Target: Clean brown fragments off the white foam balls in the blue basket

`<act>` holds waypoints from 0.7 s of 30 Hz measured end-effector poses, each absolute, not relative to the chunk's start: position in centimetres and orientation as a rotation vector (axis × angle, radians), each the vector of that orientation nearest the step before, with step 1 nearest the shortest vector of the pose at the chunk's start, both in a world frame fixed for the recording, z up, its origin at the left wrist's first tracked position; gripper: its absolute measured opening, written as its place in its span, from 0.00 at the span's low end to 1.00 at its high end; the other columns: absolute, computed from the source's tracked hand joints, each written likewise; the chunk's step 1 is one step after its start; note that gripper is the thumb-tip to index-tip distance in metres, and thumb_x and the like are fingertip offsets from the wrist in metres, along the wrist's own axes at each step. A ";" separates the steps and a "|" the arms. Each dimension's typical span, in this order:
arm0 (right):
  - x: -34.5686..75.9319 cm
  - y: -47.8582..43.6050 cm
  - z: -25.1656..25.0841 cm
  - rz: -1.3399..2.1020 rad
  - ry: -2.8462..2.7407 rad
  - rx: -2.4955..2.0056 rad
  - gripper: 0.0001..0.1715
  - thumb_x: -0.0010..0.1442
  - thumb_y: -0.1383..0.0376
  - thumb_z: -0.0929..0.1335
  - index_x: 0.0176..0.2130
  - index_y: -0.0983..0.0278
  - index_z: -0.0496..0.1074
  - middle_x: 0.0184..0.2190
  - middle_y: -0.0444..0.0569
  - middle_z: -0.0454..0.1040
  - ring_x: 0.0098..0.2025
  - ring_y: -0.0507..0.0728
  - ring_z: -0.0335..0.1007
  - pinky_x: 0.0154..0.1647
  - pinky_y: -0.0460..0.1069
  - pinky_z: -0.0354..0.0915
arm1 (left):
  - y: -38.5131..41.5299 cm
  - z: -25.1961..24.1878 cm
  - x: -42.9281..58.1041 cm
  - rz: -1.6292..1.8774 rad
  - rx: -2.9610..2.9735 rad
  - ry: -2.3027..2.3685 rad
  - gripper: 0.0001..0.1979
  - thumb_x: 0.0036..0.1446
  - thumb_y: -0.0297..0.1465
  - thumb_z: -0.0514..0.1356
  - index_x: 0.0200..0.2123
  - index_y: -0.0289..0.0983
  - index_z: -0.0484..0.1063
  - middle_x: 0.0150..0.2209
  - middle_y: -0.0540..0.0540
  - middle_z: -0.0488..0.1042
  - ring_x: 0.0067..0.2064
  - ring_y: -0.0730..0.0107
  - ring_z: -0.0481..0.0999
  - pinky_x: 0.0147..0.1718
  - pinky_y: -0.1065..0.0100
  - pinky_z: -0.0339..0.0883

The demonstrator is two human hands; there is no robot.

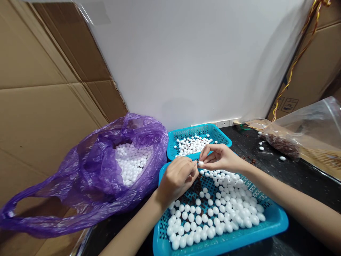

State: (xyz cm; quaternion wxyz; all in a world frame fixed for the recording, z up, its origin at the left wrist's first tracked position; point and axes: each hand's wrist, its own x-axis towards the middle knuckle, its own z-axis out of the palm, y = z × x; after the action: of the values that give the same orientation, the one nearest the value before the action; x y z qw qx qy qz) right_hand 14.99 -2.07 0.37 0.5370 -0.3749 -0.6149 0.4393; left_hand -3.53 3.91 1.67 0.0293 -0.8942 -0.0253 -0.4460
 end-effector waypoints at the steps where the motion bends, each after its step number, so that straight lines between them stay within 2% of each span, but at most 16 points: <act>1: 15.0 -2.1 0.4 1.045 -1.461 -0.889 0.13 0.49 0.63 0.74 0.29 0.66 0.68 0.32 0.46 0.70 0.29 0.50 0.71 0.31 0.45 0.70 | 3.9 1.7 -3.5 -1.381 -2.760 -0.076 0.13 0.53 0.19 0.57 0.23 0.37 0.58 0.23 0.52 0.68 0.29 0.74 0.72 0.30 0.70 0.68; 21: 15.1 -2.0 0.4 1.068 -1.433 -0.841 0.10 0.48 0.68 0.75 0.30 0.66 0.70 0.31 0.45 0.71 0.29 0.50 0.72 0.28 0.44 0.69 | 4.1 1.4 -3.3 -1.415 -2.812 -0.058 0.13 0.53 0.18 0.58 0.23 0.37 0.57 0.24 0.53 0.66 0.30 0.75 0.71 0.31 0.71 0.67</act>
State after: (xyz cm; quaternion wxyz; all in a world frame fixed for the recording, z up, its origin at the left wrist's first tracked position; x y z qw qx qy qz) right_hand 15.06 -2.02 0.36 0.5506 -0.3552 -0.6056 0.4514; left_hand -3.35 4.07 1.45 -0.0036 -0.8932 -0.0183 -0.4494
